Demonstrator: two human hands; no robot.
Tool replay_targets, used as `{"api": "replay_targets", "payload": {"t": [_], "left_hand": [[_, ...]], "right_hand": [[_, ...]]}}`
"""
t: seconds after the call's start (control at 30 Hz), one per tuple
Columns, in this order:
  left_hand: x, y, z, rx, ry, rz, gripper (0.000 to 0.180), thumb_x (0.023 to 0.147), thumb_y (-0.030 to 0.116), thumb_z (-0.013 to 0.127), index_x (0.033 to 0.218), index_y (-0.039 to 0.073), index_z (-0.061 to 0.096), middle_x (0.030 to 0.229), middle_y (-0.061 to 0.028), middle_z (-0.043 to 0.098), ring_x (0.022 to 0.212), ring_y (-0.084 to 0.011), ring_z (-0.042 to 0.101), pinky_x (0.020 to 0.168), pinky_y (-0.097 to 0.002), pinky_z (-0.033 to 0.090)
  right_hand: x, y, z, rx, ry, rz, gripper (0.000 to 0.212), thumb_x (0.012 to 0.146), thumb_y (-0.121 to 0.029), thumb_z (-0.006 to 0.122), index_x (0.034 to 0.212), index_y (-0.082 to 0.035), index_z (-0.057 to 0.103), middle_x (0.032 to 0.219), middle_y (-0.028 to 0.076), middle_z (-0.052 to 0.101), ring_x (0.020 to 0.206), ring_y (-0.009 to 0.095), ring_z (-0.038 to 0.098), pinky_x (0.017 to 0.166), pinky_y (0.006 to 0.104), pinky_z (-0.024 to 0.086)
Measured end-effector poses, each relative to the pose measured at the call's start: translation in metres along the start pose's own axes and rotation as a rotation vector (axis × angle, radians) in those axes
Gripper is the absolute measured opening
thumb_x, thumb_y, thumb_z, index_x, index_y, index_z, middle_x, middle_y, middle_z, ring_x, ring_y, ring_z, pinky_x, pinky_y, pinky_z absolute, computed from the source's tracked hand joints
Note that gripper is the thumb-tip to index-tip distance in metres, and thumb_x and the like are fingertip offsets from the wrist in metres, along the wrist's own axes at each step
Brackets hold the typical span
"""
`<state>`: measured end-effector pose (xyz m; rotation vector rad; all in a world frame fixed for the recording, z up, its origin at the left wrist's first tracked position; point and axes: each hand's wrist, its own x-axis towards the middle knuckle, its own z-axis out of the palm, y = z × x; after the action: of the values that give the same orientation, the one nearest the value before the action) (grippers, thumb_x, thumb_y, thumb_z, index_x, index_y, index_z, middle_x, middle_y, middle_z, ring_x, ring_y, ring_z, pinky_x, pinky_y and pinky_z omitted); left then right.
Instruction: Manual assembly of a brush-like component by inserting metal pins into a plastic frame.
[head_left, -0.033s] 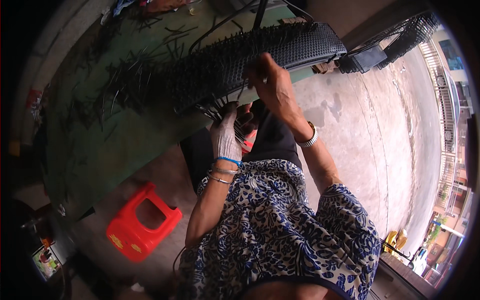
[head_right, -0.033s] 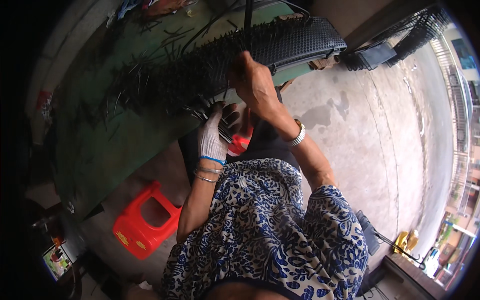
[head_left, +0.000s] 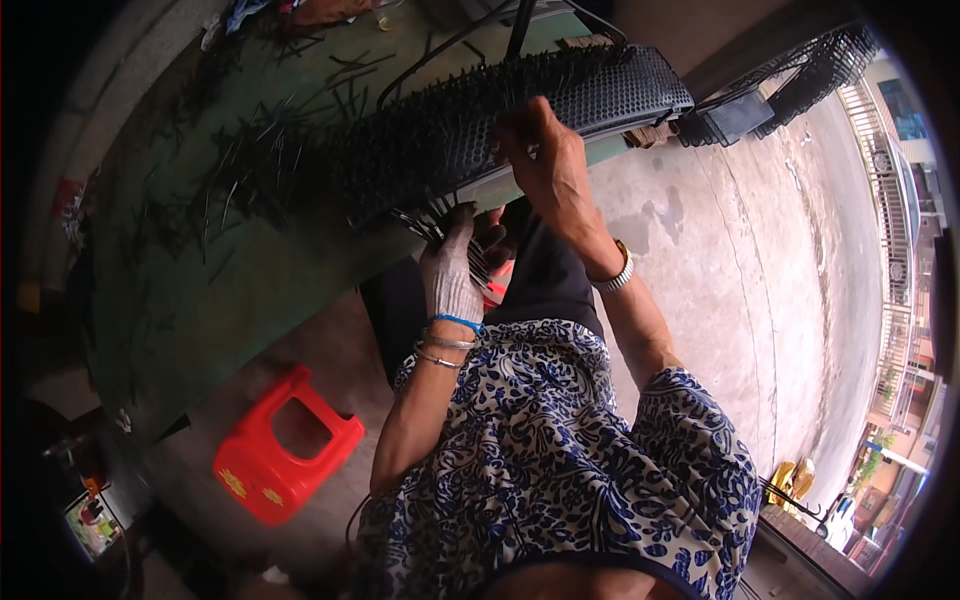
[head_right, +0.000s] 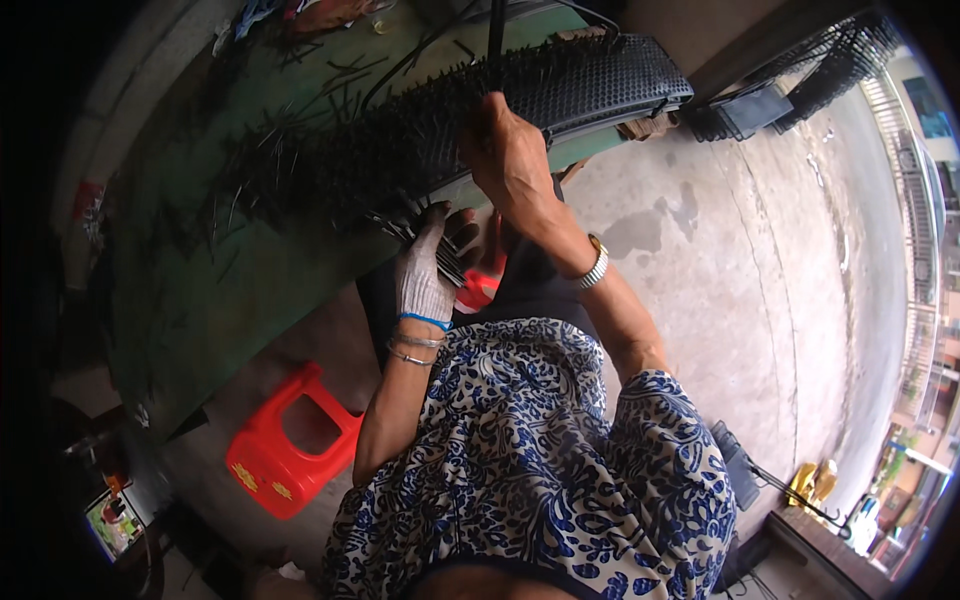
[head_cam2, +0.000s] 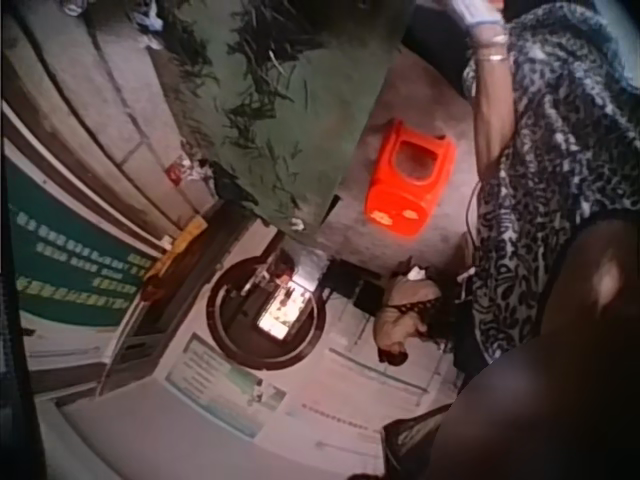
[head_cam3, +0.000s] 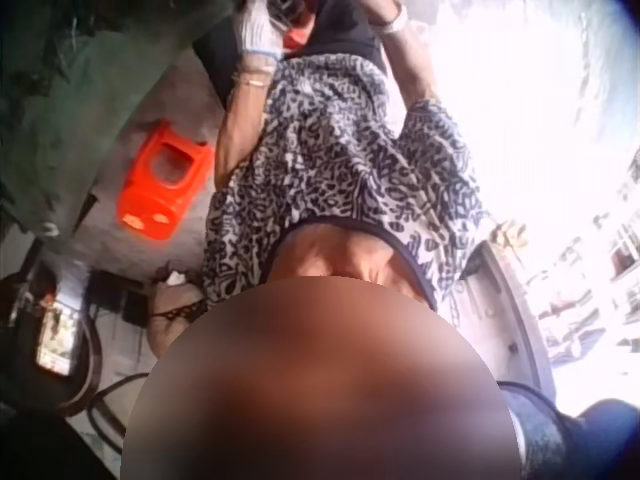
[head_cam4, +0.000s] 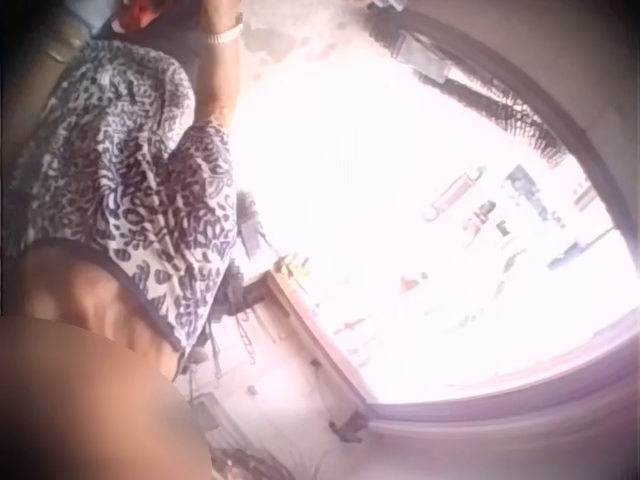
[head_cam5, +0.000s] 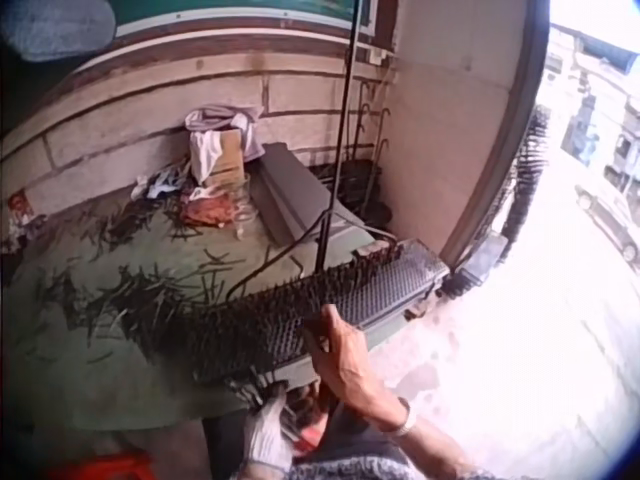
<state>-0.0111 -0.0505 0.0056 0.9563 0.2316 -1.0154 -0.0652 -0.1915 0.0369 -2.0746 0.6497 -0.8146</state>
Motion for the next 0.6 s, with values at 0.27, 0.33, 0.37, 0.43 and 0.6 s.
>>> {"api": "replay_targets", "payload": {"t": [0.27, 0.33, 0.37, 0.43, 0.6], "left_hand": [[0.000, 0.000, 0.003, -0.132, -0.078, -0.070, 0.024, 0.093, 0.021, 0.062, 0.106, 0.001, 0.061, 0.084, -0.0116, 0.066, 0.054, -0.0131, 0.053, 0.044, -0.0243, 0.040], [-0.001, 0.003, 0.000, -0.030, -0.083, -0.011, 0.025, 0.093, 0.022, 0.061, 0.107, 0.001, 0.061, 0.083, -0.0104, 0.066, 0.052, -0.0113, 0.052, 0.043, -0.0230, 0.039], [-0.002, 0.003, 0.000, 0.073, -0.089, 0.043, 0.025, 0.094, 0.022, 0.061, 0.108, 0.001, 0.061, 0.082, -0.0093, 0.066, 0.051, -0.0096, 0.050, 0.042, -0.0218, 0.038], [-0.002, 0.002, -0.003, 0.068, -0.102, 0.039, 0.025, 0.094, 0.022, 0.061, 0.108, 0.001, 0.061, 0.081, -0.0083, 0.066, 0.051, -0.0082, 0.050, 0.042, -0.0209, 0.038], [-0.004, 0.000, 0.000, 0.080, -0.095, 0.026, 0.024, 0.094, 0.022, 0.061, 0.105, 0.001, 0.063, 0.078, -0.0067, 0.066, 0.052, -0.0066, 0.051, 0.041, -0.0196, 0.037]], "right_hand": [[0.037, 0.016, 0.027, -0.147, 0.233, -0.278, 0.011, 0.088, 0.000, 0.056, 0.096, -0.004, 0.050, 0.077, 0.013, 0.058, 0.063, 0.026, 0.059, 0.058, 0.0330, 0.047], [0.036, 0.018, 0.028, -0.172, 0.224, -0.291, 0.012, 0.087, 0.000, 0.056, 0.095, -0.004, 0.049, 0.079, 0.014, 0.057, 0.067, 0.031, 0.059, 0.058, 0.0360, 0.048], [0.037, 0.019, 0.028, -0.185, 0.184, -0.296, 0.012, 0.086, 0.000, 0.057, 0.094, -0.004, 0.050, 0.080, 0.014, 0.056, 0.068, 0.033, 0.059, 0.058, 0.0377, 0.048], [0.039, 0.018, 0.029, -0.198, 0.144, -0.302, 0.012, 0.085, -0.001, 0.058, 0.094, -0.004, 0.051, 0.080, 0.015, 0.056, 0.070, 0.036, 0.059, 0.058, 0.0394, 0.048], [0.048, 0.018, 0.036, -0.470, 0.095, -0.302, 0.009, 0.086, -0.012, 0.062, 0.094, -0.010, 0.059, 0.091, 0.016, 0.055, 0.075, 0.037, 0.059, 0.061, 0.0433, 0.048]]}}
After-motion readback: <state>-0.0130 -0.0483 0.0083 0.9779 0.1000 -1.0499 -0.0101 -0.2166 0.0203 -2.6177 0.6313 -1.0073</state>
